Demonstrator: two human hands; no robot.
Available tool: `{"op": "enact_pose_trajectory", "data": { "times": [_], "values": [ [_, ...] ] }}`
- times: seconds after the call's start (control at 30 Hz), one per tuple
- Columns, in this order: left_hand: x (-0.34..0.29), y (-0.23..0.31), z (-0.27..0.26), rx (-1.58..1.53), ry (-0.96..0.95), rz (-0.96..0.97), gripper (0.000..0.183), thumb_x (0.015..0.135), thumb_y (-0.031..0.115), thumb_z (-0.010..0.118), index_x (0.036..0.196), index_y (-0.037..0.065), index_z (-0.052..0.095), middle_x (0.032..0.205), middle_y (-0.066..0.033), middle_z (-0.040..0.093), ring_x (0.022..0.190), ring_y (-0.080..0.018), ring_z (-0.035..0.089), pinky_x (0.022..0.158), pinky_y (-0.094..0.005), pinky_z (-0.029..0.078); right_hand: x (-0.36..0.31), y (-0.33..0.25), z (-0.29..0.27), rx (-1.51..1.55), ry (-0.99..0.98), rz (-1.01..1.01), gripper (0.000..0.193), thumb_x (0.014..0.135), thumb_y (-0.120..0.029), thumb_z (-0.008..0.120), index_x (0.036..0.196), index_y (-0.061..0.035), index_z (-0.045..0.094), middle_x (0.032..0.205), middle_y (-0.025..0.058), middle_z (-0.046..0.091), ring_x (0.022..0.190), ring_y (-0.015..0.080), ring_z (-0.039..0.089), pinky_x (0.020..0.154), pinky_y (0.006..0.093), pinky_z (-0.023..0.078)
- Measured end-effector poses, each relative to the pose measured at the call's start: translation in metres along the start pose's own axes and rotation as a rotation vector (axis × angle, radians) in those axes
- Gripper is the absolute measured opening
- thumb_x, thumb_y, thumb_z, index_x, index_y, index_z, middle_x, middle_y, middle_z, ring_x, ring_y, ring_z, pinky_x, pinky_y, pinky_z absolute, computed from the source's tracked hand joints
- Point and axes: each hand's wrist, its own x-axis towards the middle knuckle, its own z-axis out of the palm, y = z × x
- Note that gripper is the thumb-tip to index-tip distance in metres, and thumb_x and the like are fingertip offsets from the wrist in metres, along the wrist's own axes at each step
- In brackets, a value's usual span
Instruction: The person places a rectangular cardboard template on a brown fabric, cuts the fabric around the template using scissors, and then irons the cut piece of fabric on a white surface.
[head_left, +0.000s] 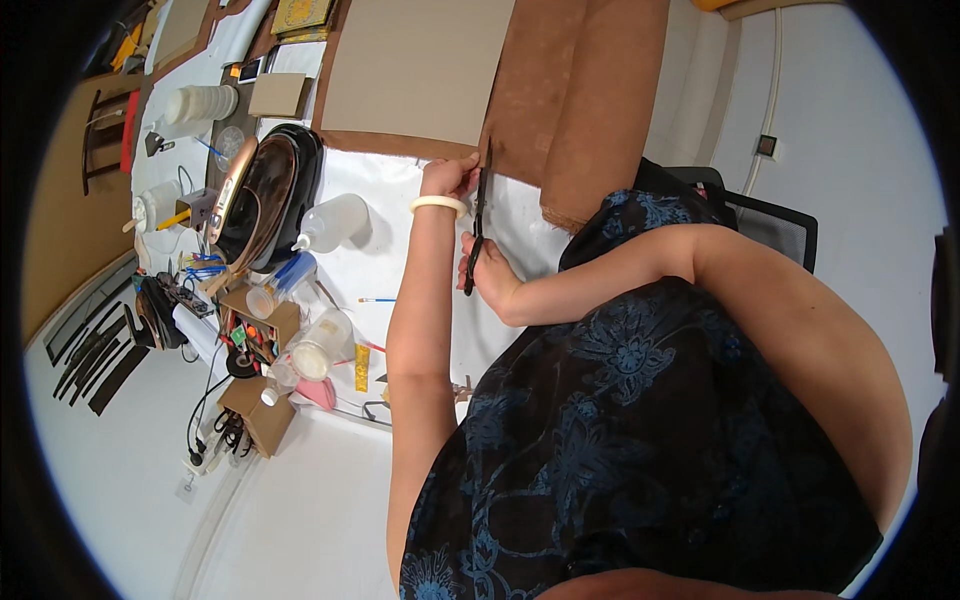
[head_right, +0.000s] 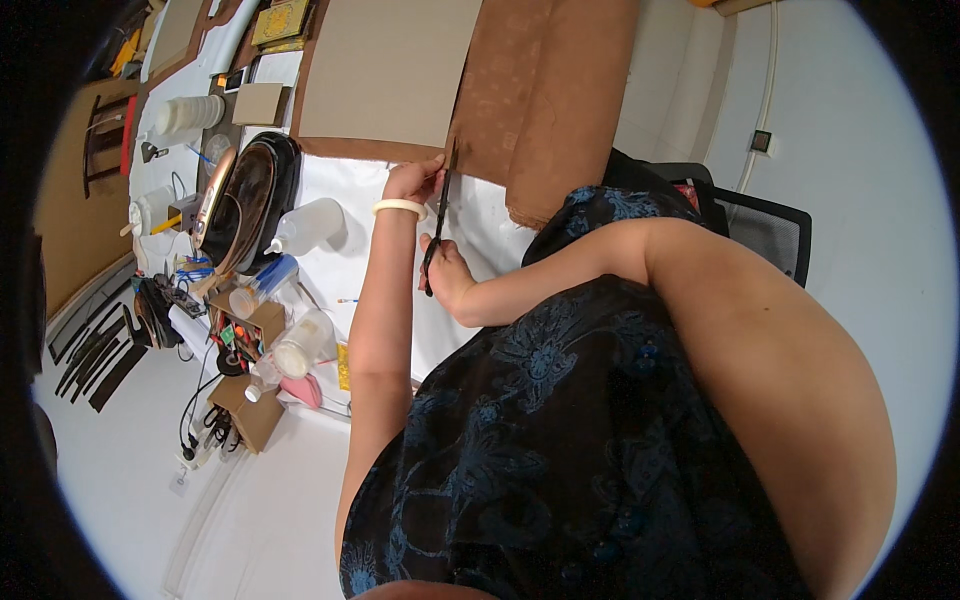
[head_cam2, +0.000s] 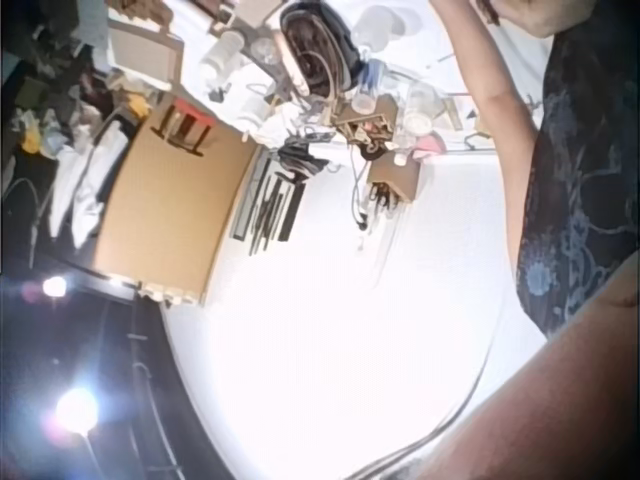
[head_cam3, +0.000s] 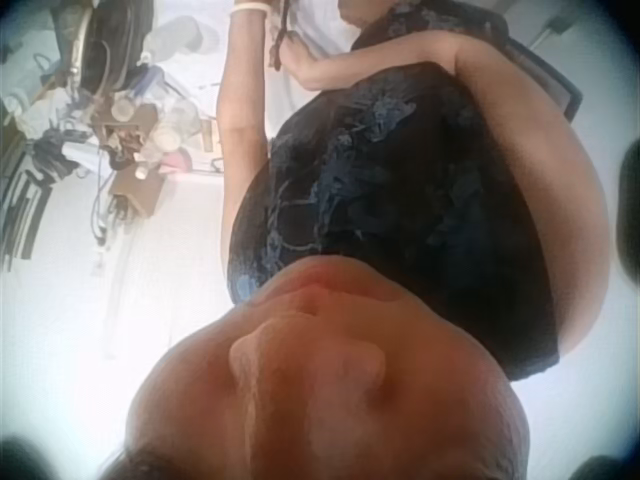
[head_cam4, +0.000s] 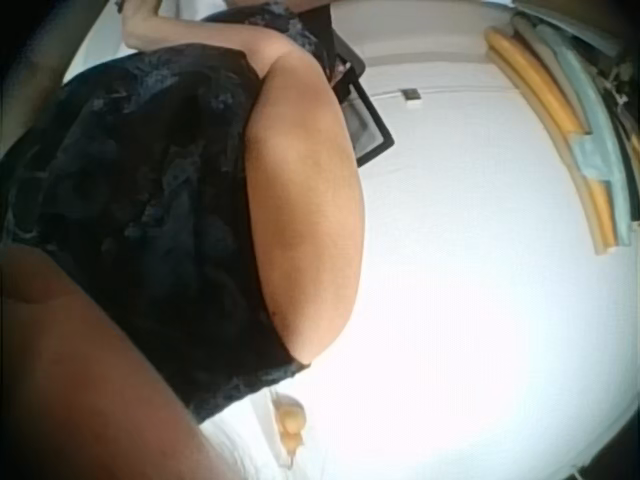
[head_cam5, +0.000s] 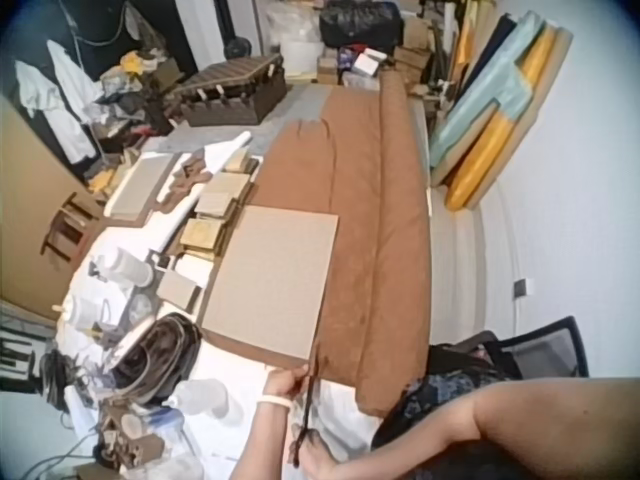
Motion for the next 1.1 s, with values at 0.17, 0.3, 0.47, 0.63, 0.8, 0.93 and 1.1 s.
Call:
{"op": "enact_pose_trajectory", "data": {
  "times": [0.17, 0.3, 0.47, 0.63, 0.8, 0.93, 1.1],
  "values": [
    [-0.002, 0.001, -0.001, 0.000, -0.020, 0.014, 0.010, 0.092, 0.004, 0.075, 0.090, -0.004, 0.069, 0.079, -0.0098, 0.069, 0.064, -0.0163, 0.066, 0.054, -0.0243, 0.057, 0.002, 0.002, 0.001, -0.070, -0.009, 0.005, 0.049, 0.104, -0.054, 0.049, 0.105, -0.0052, 0.045, 0.081, 0.0044, 0.051, 0.067, 0.0167, 0.055, 0.071, 0.0321, 0.048],
    [-0.002, 0.000, 0.000, -0.002, -0.019, 0.026, 0.010, 0.092, 0.004, 0.075, 0.091, -0.004, 0.069, 0.079, -0.0092, 0.069, 0.064, -0.0159, 0.066, 0.054, -0.0238, 0.057, 0.006, 0.007, 0.004, -0.136, 0.030, -0.014, 0.059, 0.106, -0.059, 0.040, 0.110, -0.0015, 0.049, 0.071, 0.0050, 0.057, 0.062, 0.0165, 0.056, 0.061, 0.0336, 0.045],
    [-0.006, 0.001, 0.001, -0.004, -0.026, 0.030, 0.009, 0.092, 0.004, 0.075, 0.093, -0.004, 0.070, 0.080, -0.0087, 0.070, 0.064, -0.0154, 0.066, 0.054, -0.0233, 0.057, 0.004, 0.005, 0.005, -0.114, 0.024, 0.002, 0.057, 0.105, -0.057, 0.042, 0.111, -0.0011, 0.049, 0.074, 0.0054, 0.055, 0.062, 0.0165, 0.056, 0.061, 0.0337, 0.044],
    [-0.003, -0.002, -0.005, -0.010, -0.026, 0.032, 0.008, 0.091, 0.003, 0.075, 0.092, -0.004, 0.071, 0.079, -0.0089, 0.070, 0.063, -0.0152, 0.066, 0.054, -0.0231, 0.057, -0.002, -0.006, 0.005, -0.066, 0.019, 0.054, 0.050, 0.103, -0.055, 0.049, 0.108, -0.0048, 0.047, 0.079, 0.0033, 0.049, 0.064, 0.0162, 0.054, 0.067, 0.0323, 0.045],
    [0.002, -0.005, -0.005, -0.005, -0.011, 0.042, 0.008, 0.091, 0.003, 0.075, 0.092, -0.004, 0.071, 0.078, -0.0092, 0.070, 0.062, -0.0151, 0.066, 0.053, -0.0232, 0.057, 0.005, 0.004, 0.006, -0.082, 0.040, 0.007, 0.060, 0.102, -0.061, 0.046, 0.110, -0.0014, 0.049, 0.077, 0.0057, 0.054, 0.062, 0.0164, 0.056, 0.060, 0.0341, 0.043],
    [0.004, -0.006, -0.005, 0.002, 0.008, 0.049, 0.009, 0.091, 0.003, 0.076, 0.091, -0.004, 0.071, 0.077, -0.0086, 0.069, 0.062, -0.0150, 0.066, 0.053, -0.0236, 0.057, 0.005, 0.006, 0.007, -0.120, 0.026, -0.004, 0.058, 0.104, -0.059, 0.043, 0.108, -0.0005, 0.049, 0.076, 0.0066, 0.056, 0.062, 0.0165, 0.056, 0.061, 0.0346, 0.045],
    [0.003, -0.005, -0.006, -0.004, -0.009, 0.044, 0.009, 0.091, 0.004, 0.076, 0.089, -0.003, 0.071, 0.076, -0.0081, 0.069, 0.062, -0.0153, 0.065, 0.053, -0.0237, 0.057, 0.004, 0.004, 0.009, -0.190, 0.031, -0.022, 0.057, 0.106, -0.056, 0.042, 0.106, 0.0006, 0.049, 0.075, 0.0083, 0.059, 0.063, 0.0177, 0.058, 0.063, 0.0352, 0.047]
  ]
}}
